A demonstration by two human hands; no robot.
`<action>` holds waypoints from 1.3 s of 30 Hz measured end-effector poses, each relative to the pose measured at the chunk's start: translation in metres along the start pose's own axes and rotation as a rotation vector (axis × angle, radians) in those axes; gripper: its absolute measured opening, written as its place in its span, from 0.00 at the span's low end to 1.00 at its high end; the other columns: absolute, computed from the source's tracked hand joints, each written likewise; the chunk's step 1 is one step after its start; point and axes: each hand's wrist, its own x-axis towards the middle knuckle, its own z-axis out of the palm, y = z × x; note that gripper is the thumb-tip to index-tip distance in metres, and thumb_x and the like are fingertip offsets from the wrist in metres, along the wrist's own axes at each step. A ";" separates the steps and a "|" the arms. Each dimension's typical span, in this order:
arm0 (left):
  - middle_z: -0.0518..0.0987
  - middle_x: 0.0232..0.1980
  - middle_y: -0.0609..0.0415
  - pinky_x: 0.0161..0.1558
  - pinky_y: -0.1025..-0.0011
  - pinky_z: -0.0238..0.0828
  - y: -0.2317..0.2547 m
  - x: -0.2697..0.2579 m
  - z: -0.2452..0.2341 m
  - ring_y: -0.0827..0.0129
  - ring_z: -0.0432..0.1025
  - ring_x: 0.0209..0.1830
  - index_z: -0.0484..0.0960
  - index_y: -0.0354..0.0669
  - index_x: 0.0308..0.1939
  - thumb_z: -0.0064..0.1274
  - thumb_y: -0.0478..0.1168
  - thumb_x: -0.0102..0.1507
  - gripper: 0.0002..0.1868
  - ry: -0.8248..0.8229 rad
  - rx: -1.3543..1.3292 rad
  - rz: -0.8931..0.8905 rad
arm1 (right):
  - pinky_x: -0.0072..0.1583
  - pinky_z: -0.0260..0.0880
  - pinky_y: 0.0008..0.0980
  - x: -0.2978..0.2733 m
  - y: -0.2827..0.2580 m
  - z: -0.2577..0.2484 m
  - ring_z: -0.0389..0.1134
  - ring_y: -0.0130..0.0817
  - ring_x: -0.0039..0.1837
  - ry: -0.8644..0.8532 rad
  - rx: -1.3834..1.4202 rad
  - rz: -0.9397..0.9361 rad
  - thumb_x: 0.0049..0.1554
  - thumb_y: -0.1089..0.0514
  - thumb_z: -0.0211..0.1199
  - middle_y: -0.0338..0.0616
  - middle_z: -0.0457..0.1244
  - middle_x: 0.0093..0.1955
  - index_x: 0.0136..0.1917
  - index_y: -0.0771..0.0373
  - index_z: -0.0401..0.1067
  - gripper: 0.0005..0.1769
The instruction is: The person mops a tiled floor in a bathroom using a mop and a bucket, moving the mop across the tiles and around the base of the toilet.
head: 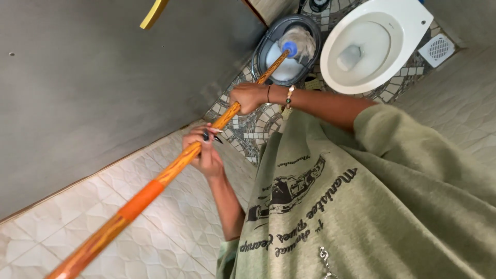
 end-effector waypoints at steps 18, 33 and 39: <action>0.54 0.21 0.60 0.28 0.74 0.50 0.066 0.047 0.015 0.75 0.49 0.18 0.55 0.48 0.28 0.45 0.35 0.69 0.17 0.295 -0.260 0.173 | 0.60 0.69 0.40 -0.019 0.098 0.040 0.71 0.45 0.60 0.675 -0.104 -0.258 0.43 0.57 0.70 0.53 0.69 0.60 0.57 0.63 0.74 0.27; 0.56 0.23 0.60 0.30 0.74 0.54 0.097 0.013 0.021 0.76 0.53 0.21 0.61 0.46 0.35 0.42 0.34 0.71 0.10 0.666 -0.213 0.137 | 0.53 0.73 0.33 0.055 0.180 0.164 0.70 0.36 0.59 1.090 2.695 -0.476 0.59 0.33 0.53 0.48 0.65 0.66 0.78 0.66 0.57 0.45; 0.56 0.23 0.59 0.31 0.75 0.55 0.098 0.009 0.020 0.76 0.54 0.20 0.58 0.48 0.30 0.43 0.33 0.72 0.16 0.585 -0.171 0.097 | 0.38 0.70 0.23 0.032 0.211 0.153 0.63 0.25 0.29 0.731 2.851 -0.653 0.64 0.44 0.61 0.35 0.61 0.28 0.70 0.69 0.66 0.31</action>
